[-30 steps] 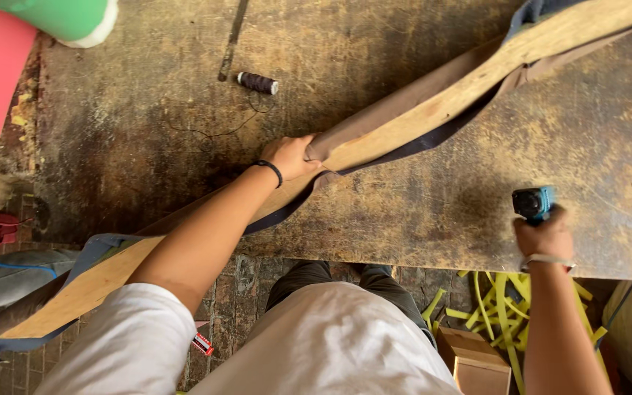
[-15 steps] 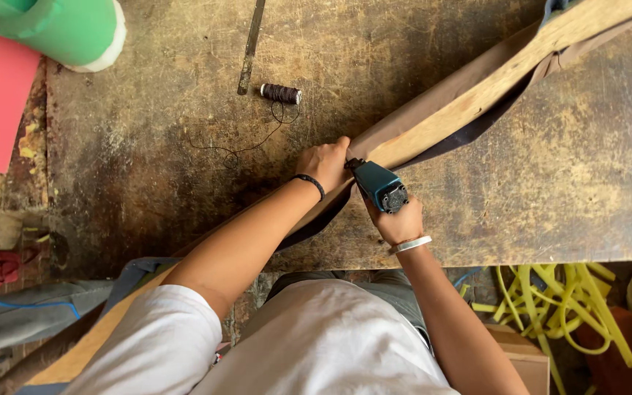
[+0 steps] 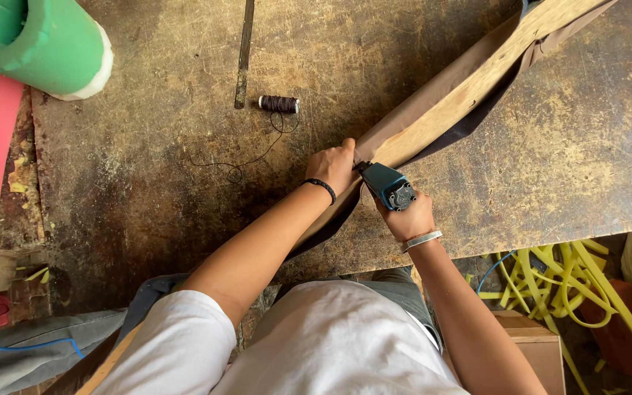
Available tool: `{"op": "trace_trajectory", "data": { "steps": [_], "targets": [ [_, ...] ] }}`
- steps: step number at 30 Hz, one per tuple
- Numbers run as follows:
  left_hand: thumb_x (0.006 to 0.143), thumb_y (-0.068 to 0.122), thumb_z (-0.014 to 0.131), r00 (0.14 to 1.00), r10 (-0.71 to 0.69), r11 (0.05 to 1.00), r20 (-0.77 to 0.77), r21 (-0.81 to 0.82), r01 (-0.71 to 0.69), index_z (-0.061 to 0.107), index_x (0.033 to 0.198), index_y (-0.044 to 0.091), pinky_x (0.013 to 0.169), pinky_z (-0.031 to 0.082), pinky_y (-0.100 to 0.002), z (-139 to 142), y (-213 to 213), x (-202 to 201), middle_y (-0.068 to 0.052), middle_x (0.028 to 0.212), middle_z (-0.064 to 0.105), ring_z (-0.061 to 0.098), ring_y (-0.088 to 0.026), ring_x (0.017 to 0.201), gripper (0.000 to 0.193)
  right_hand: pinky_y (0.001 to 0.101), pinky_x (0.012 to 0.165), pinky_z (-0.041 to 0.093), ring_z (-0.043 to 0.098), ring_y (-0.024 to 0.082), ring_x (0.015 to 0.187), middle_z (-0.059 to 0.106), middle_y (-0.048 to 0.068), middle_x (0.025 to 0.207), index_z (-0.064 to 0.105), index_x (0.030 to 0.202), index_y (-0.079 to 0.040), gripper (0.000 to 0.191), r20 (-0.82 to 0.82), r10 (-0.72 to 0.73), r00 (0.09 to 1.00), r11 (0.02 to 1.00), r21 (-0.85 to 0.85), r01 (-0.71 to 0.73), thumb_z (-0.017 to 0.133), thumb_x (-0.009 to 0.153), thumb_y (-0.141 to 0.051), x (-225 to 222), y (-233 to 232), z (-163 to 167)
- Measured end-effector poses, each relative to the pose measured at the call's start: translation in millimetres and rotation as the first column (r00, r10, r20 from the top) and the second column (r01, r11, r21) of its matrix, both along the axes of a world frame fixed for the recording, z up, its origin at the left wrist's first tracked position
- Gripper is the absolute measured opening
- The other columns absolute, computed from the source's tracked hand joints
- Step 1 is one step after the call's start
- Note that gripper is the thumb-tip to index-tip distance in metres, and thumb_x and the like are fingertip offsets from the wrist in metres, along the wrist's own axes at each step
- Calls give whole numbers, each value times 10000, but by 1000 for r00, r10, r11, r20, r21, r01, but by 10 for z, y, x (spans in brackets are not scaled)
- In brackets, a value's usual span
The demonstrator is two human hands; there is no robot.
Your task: The person lays a long strip of brown fabric on the workbench, folds it over a long foam-and-wood piece, and uses a pneumatic staple gun to fasten the fabric along its length, pressing and aligning the fabric as they staple. They also handle a woven red webbing frame and thread spool on the bench.
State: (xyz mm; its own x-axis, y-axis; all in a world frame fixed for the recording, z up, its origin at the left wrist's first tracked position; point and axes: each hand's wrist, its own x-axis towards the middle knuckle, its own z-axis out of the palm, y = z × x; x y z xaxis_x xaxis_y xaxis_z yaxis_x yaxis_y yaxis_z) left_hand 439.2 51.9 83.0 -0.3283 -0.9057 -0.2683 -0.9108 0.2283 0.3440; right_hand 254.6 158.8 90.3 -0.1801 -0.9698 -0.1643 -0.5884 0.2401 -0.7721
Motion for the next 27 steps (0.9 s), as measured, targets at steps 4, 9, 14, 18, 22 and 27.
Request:
{"op": "trace_trajectory", "data": {
  "steps": [4, 9, 14, 18, 22, 27],
  "targets": [
    [957, 65, 579, 1000, -23, 999, 4, 31, 23, 537, 1120, 23, 668, 608, -452, 65, 6, -26, -203, 839, 727, 747, -323, 777, 174, 397, 743, 606, 769, 334, 819, 758, 224, 820, 762, 919, 29, 397, -125, 74, 989, 996, 62, -67, 841, 761, -326, -59, -1, -81],
    [906, 246, 723, 999, 44, 991, -23, 127, -40, 511, 1284, 32, 666, 617, -419, 149, 92, -114, -165, 899, 741, 756, -283, 795, 483, 416, 755, 592, 776, 303, 864, 774, 194, 905, 767, 1007, 11, 474, -85, -20, 996, 963, 265, 42, 857, 747, -375, -634, -30, -215],
    [779, 269, 829, 978, 131, 976, -162, 192, -99, 425, 1463, 83, 773, 569, -486, 163, 101, -237, -200, 1159, 691, 690, -375, 960, 816, 541, 885, 546, 680, 471, 1035, 719, 293, 1103, 690, 1269, -45, 618, -414, 58, 909, 938, 333, 92, 781, 838, -480, -1866, -285, -440],
    [811, 224, 776, 992, 82, 981, -94, 182, -64, 395, 1451, 61, 816, 568, -519, 193, 59, -529, -246, 1159, 673, 683, -411, 1019, 762, 557, 886, 531, 654, 505, 1046, 664, 338, 1177, 418, 1540, -47, 907, -496, 81, 864, 940, 325, 99, 778, 794, -415, -2515, -415, -779],
    [826, 131, 711, 997, 75, 985, -9, 159, -72, 432, 1443, 75, 845, 572, -540, 293, 241, -703, -255, 1099, 715, 701, -430, 995, 680, 512, 940, 541, 655, 448, 1112, 661, 278, 1244, 435, 1540, -139, 849, -485, 113, 867, 941, 334, 63, 779, 824, -440, -2749, -399, -824],
    [811, 36, 641, 985, 103, 969, 136, 210, -131, 394, 1441, 79, 779, 610, -510, 504, 812, -371, -255, 1127, 693, 729, -422, 910, 678, 376, 899, 611, 713, 275, 1153, 667, 148, 1346, 598, 1410, -127, 582, -93, -182, 979, 981, -81, 174, 768, 888, -323, -2412, -455, -239]
  ]
}}
